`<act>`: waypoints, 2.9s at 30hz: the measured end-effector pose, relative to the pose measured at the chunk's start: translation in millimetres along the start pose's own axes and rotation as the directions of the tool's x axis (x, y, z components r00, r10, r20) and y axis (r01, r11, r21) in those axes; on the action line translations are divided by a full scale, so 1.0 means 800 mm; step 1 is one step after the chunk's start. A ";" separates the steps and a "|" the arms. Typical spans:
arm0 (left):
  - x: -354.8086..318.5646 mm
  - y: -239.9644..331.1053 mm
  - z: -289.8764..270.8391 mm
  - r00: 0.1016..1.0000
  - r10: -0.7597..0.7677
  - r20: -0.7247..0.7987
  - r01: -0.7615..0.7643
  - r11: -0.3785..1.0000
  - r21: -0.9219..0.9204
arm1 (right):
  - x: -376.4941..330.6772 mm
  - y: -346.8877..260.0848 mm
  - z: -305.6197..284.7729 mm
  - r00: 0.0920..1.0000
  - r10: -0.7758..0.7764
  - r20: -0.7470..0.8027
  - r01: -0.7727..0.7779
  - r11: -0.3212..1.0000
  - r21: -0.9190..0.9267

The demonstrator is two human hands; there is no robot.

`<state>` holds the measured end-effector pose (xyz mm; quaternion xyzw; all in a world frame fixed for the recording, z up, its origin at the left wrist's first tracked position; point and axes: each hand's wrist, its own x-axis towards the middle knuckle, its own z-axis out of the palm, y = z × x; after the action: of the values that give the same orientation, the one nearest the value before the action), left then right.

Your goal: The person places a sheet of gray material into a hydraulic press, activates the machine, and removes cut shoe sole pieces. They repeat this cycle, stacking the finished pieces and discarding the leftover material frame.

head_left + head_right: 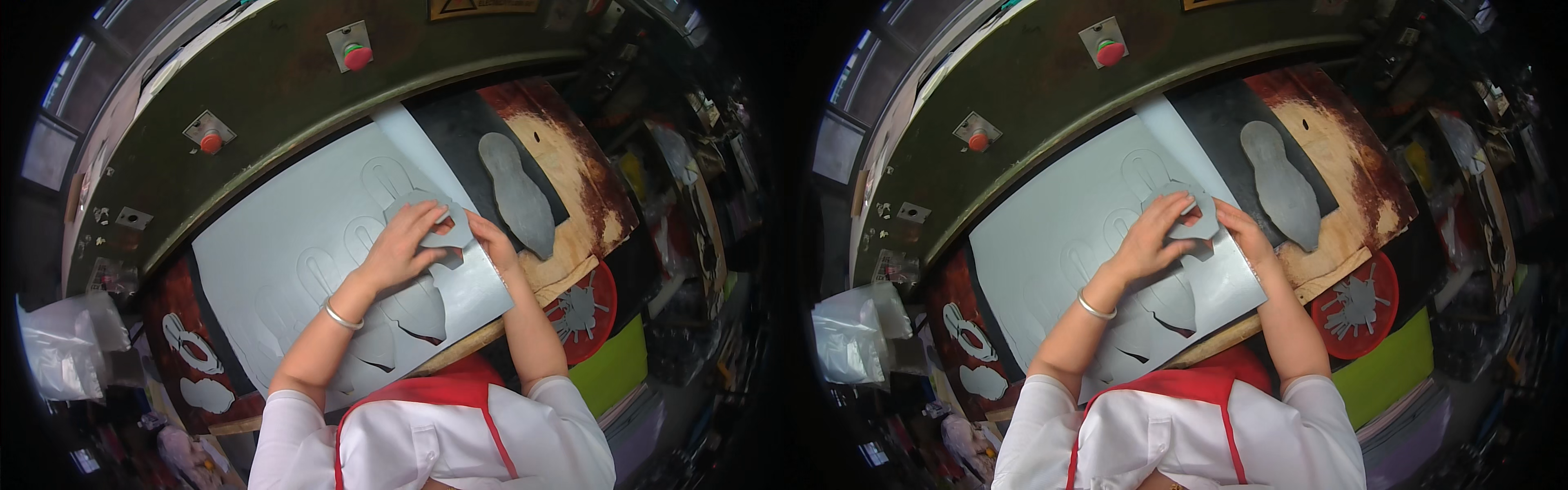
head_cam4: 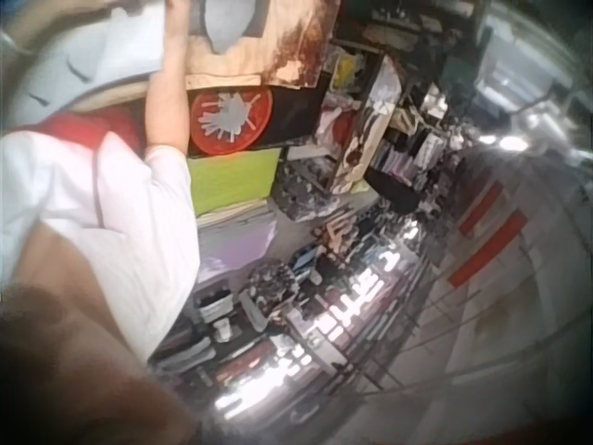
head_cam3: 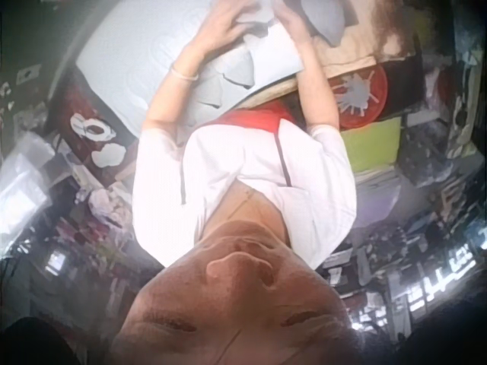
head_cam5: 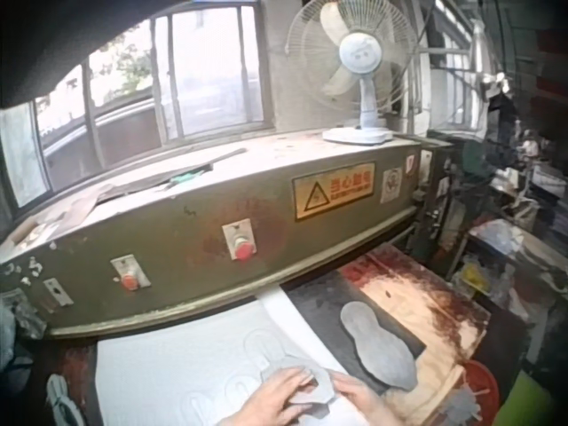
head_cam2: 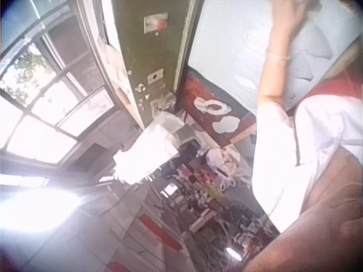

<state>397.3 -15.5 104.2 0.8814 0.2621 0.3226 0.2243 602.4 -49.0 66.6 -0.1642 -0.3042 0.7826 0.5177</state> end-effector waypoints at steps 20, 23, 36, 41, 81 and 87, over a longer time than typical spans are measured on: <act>-0.082 0.053 -0.048 0.976 0.123 -0.181 -0.056 0.939 0.339 | -0.168 0.081 0.027 0.953 0.137 -0.270 -0.146 0.989 -0.015; -0.119 0.071 0.020 0.996 0.064 0.061 -0.077 0.971 0.226 | -0.161 0.089 0.039 0.924 0.112 -0.367 -0.157 0.983 -0.098; -0.110 0.046 -0.020 0.710 -0.584 -0.393 0.537 0.810 -0.234 | -0.156 0.127 0.073 0.880 0.205 -0.429 -0.102 0.963 0.250; -0.075 0.035 -0.212 0.385 -0.196 -0.902 0.203 0.971 -0.125 | -0.161 0.132 0.085 0.885 0.170 -0.434 -0.047 0.959 0.279; -0.241 0.053 -0.306 0.808 0.291 -0.512 0.112 0.778 0.618 | -0.161 0.239 0.181 0.915 0.179 -0.361 -0.148 0.982 0.114; -0.327 0.057 -0.131 0.972 0.218 0.084 -0.232 0.947 0.221 | -0.154 0.266 0.207 0.814 0.376 -0.443 -0.420 0.908 -0.002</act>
<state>168.6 -185.8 84.4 0.9345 0.1887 0.2879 0.0903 406.9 -270.8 48.2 -0.4194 -0.1789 0.8009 0.3881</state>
